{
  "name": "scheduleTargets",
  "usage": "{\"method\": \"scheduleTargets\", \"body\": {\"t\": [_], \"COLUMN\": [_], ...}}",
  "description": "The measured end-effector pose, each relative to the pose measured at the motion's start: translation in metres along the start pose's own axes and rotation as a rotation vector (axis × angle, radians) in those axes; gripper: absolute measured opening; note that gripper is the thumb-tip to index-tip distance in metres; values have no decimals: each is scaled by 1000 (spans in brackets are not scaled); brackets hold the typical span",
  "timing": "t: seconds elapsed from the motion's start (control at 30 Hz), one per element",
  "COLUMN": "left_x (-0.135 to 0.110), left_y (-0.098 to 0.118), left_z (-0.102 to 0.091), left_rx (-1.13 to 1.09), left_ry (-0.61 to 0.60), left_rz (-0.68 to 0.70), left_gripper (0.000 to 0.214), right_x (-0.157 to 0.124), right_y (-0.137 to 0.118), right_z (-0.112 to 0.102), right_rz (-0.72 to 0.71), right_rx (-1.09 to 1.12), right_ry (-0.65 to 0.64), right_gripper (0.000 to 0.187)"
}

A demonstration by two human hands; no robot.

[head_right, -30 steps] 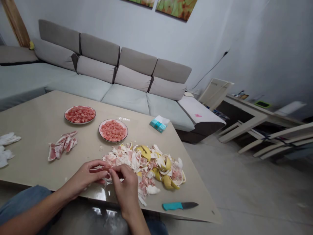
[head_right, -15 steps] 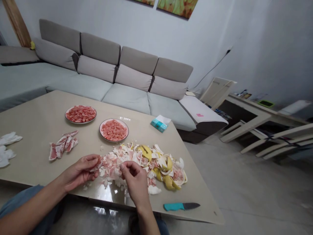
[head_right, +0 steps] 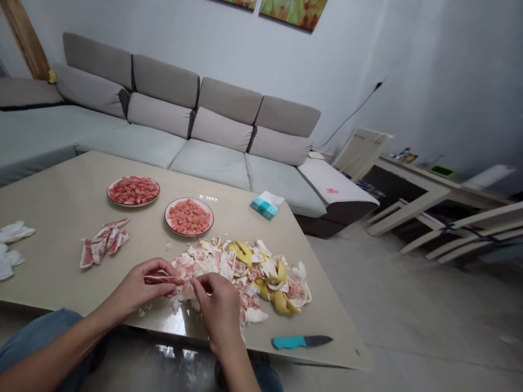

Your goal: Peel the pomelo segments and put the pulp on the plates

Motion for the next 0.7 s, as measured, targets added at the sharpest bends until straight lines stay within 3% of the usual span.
{"method": "scheduleTargets", "body": {"t": [0.1, 0.23, 0.3, 0.4, 0.7], "left_x": [-1, -7, -9, -12, -14], "left_y": [12, 27, 30, 32, 23], "left_z": [-3, -1, -1, 1, 12], "left_rx": [161, 377, 443, 526, 703], "left_ry": [51, 70, 73, 59, -89], "left_rz": [191, 420, 462, 517, 552], "left_gripper": [10, 5, 6, 10, 21], "right_x": [0, 1, 1, -1, -13], "right_y": [2, -3, -11, -27, -40], "right_z": [-2, -4, -3, 0, 11], "right_rz": [3, -40, -85, -151, -342], "right_rx": [-90, 77, 177, 209, -94], "right_ry": [34, 23, -35, -140, -205], "right_gripper": [27, 11, 20, 19, 19]}}
Point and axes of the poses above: each hand's wrist, its own x-axis towards the middle knuckle, its own z-axis out of the palm, y = z × x, the point moved 7 cm from there along x, towards the middle knuckle, and after that the axes turned 8 degrees about x, right-handed, at the moved point
